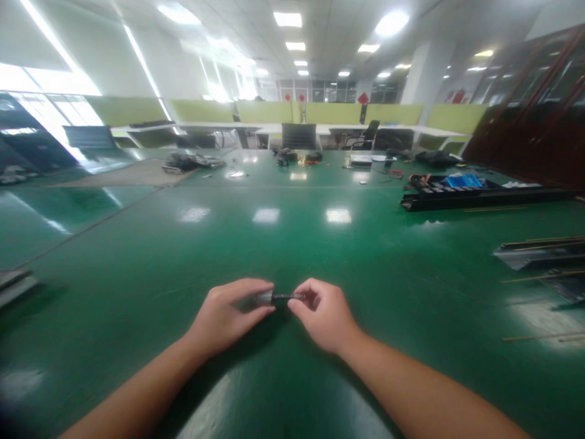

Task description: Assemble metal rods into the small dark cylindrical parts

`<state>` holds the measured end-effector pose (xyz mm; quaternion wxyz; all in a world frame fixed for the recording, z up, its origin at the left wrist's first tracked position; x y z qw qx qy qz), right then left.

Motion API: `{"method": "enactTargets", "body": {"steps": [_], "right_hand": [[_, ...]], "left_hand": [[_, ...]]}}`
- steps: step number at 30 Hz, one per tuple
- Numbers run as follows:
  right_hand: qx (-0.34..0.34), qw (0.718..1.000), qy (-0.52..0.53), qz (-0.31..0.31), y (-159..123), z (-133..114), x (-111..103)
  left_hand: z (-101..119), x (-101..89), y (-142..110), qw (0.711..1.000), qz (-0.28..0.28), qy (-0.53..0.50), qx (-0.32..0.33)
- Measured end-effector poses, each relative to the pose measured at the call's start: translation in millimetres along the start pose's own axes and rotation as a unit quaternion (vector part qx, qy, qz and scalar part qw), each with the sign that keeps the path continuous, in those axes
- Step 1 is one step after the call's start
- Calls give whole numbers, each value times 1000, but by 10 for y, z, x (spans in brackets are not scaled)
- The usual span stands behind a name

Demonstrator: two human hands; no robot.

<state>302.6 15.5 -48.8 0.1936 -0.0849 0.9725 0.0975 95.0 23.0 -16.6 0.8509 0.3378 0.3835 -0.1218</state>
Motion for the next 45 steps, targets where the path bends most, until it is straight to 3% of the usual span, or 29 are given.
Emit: {"method": "enactTargets", "body": {"steps": [45], "right_hand": [[10, 1000, 24, 7, 11, 40, -18]], "left_hand": [[-11, -37, 1, 1000, 6, -1, 0]]}}
Point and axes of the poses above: each hand's wrist, its own y-axis towards the middle knuckle, its own x-axis out of the palm, z = x × y, the point moved 3 cm from there along y, towards the middle knuckle, and after that the axes turned 4 degrees about -z, right-handed, at the moved point
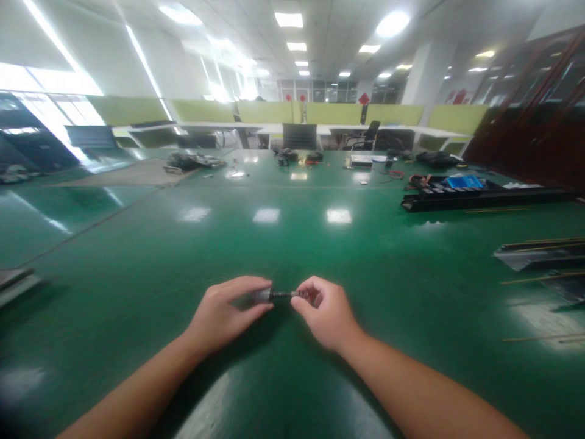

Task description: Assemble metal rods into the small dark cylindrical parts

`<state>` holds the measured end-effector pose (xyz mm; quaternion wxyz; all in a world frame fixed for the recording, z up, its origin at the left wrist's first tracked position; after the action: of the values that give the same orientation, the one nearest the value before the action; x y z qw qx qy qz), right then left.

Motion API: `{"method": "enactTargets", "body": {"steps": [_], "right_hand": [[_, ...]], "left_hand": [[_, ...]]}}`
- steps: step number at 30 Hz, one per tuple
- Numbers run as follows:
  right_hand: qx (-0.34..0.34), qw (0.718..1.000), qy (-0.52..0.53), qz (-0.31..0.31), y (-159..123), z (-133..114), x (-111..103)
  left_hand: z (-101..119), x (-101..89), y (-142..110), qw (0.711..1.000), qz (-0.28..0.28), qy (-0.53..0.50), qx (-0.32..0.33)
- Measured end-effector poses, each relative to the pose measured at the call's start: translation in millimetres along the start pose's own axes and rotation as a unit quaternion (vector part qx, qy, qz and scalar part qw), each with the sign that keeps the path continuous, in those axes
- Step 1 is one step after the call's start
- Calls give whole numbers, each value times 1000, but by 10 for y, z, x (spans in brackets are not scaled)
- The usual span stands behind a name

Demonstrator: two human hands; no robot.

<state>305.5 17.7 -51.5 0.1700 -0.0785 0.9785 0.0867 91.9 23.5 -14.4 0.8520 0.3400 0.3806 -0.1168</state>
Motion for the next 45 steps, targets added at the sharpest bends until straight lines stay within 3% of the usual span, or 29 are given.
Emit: {"method": "enactTargets", "body": {"steps": [25, 28, 31, 34, 39, 42, 45], "right_hand": [[2, 1000, 9, 4, 28, 66, -7], [-10, 998, 67, 9, 27, 70, -13], [-39, 984, 173, 11, 37, 52, -8], [-54, 976, 212, 6, 55, 37, 12], [-47, 974, 222, -12, 71, 45, 53], [-49, 974, 219, -20, 61, 42, 60], [-52, 974, 216, -30, 49, 34, 63]], "left_hand": [[-54, -1, -3, 1000, -12, 7, -8], [-64, -15, 9, 1000, -8, 11, -17], [-93, -65, 22, 997, 38, 16, -61], [-192, -114, 35, 983, 90, -35, -158], [-365, -195, 91, 948, 93, -181, -246], [-433, -365, 47, 932, 111, -220, -264], [-538, -641, -144, 928, 117, -178, -304]]}}
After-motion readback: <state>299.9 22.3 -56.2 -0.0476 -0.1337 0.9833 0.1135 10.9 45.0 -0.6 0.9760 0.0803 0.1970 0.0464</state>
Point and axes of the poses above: each hand's wrist, its own y-axis towards the middle knuckle, its own x-axis out of the palm, z = x × y, the point moved 3 cm from there along y, towards the middle knuckle, and after that the axes turned 4 degrees about -z, right-handed, at the moved point
